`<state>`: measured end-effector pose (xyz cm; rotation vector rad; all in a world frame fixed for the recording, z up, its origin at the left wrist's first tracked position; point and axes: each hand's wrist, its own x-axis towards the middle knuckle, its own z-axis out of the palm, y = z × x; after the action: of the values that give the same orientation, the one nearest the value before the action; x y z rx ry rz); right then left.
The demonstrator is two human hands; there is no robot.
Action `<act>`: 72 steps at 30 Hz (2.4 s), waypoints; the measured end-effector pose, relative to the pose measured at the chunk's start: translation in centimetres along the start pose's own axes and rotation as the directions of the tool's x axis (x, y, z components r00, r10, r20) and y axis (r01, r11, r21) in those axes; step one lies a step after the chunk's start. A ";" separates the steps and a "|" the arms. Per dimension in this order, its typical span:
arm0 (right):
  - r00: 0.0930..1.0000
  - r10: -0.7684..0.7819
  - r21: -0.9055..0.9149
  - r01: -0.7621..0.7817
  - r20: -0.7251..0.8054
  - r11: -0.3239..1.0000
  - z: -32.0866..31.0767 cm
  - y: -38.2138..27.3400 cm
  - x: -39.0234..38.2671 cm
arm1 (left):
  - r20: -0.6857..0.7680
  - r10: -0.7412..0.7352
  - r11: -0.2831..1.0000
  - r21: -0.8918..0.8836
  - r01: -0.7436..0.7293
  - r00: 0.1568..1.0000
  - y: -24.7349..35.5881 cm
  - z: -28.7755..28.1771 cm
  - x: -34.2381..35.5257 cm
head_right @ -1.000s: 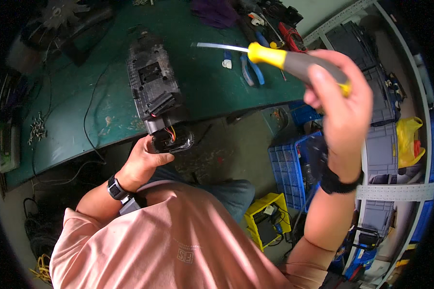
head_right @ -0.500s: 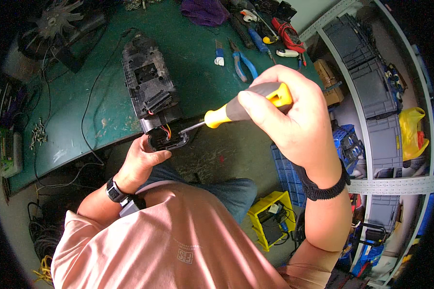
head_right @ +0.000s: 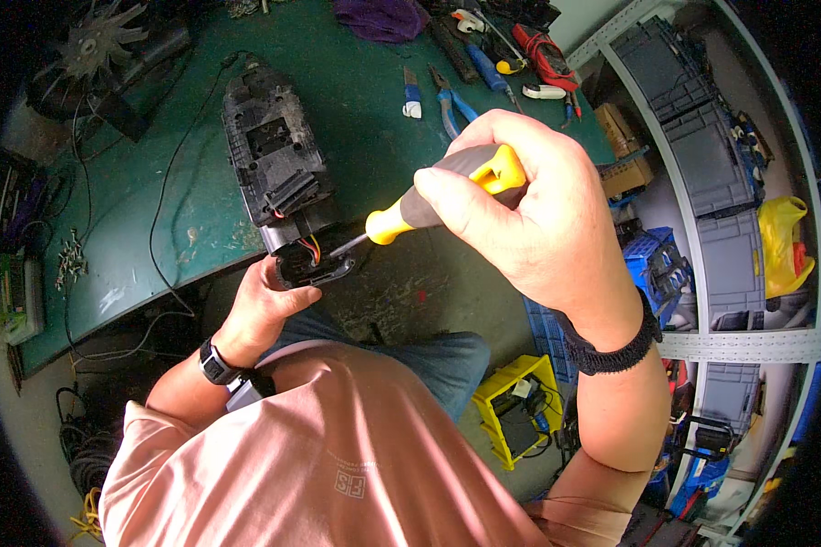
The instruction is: Using a screwdriver to disassemble or repair an electronic appliance casing at a workbench.
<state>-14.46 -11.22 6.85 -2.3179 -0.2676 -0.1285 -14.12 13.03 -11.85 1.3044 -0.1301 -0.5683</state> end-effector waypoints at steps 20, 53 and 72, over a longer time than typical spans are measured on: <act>0.999 -0.035 -0.064 0.035 0.004 0.997 0.3 -0.1 0.6 | -0.019 -0.008 1.000 0.012 0.008 1.000 0.2 0.3 -0.1; 0.900 -0.220 -0.204 0.311 0.376 0.928 0.0 -3.4 4.1 | -0.019 -0.008 0.999 0.046 0.009 1.000 0.0 0.2 0.2; 0.999 0.051 -0.324 -0.052 -0.013 0.945 1.3 -2.9 2.4 | -0.032 -0.004 1.000 0.023 0.005 0.999 -0.1 0.2 0.2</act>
<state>-12.82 -7.94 8.45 -2.6493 -0.1943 -0.1618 -14.06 12.78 -11.90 1.3362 -0.1075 -0.5509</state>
